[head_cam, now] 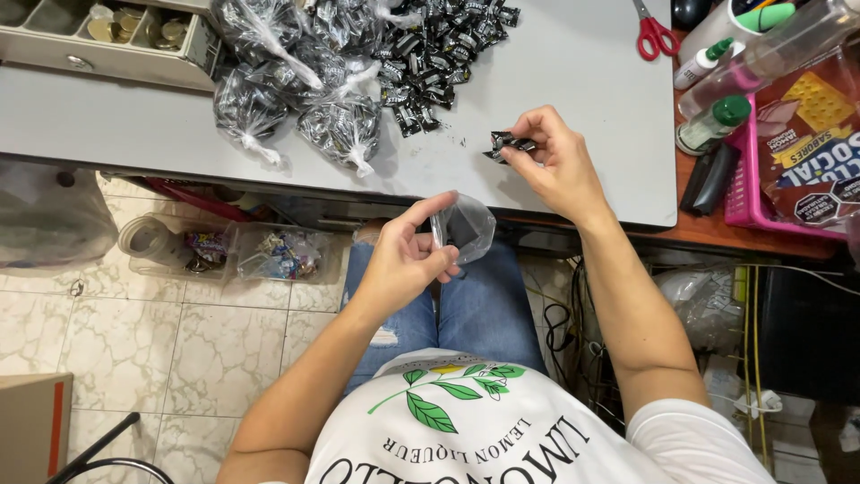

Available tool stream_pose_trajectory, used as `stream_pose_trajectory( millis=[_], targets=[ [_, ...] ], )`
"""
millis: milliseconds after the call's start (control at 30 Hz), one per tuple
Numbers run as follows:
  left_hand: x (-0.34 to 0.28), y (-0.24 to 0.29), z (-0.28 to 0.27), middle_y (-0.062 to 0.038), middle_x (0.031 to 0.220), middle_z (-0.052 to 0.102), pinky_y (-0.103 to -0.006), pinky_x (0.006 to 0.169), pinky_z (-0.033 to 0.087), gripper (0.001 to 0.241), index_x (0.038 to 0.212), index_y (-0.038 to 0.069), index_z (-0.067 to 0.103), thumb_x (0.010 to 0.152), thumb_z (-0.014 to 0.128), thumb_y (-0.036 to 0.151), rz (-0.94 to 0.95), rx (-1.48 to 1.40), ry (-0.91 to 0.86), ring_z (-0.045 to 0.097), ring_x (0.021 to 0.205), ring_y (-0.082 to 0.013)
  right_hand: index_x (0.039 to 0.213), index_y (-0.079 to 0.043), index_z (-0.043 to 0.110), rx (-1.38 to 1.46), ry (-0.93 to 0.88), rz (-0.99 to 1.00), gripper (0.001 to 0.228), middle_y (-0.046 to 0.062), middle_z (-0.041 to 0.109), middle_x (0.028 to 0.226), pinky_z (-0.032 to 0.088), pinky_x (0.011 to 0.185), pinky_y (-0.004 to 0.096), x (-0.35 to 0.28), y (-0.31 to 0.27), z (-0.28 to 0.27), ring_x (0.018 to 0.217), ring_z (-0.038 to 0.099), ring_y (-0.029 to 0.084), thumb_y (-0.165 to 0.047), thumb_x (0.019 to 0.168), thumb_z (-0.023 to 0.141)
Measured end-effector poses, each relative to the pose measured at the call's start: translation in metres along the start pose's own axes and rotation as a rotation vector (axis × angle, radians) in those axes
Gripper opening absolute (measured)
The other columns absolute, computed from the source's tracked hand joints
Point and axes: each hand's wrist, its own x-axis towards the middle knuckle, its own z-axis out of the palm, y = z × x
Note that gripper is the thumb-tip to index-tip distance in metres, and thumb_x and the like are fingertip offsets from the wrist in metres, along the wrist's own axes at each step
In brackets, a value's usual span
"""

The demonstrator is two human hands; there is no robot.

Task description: Bagging small black plastic components into individual clear plastic bags at a workspace

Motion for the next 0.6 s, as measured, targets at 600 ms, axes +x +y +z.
stream_pose_trajectory(
  millis=[600],
  targets=[
    [0.001, -0.002, 0.0, -0.013, 0.094, 0.064, -0.027, 0.058, 0.068, 0.068, 0.15, -0.004, 0.045, 0.085, 0.063, -0.011, -0.002, -0.012, 0.009, 0.075, 0.066, -0.0219, 0.113, 0.001, 0.052, -0.034, 0.021, -0.009, 0.022, 0.027, 0.072, 0.11, 0.061, 0.081, 0.037, 0.0, 0.007, 0.002, 0.096, 0.071, 0.028, 0.003, 0.099, 0.069]
  ],
)
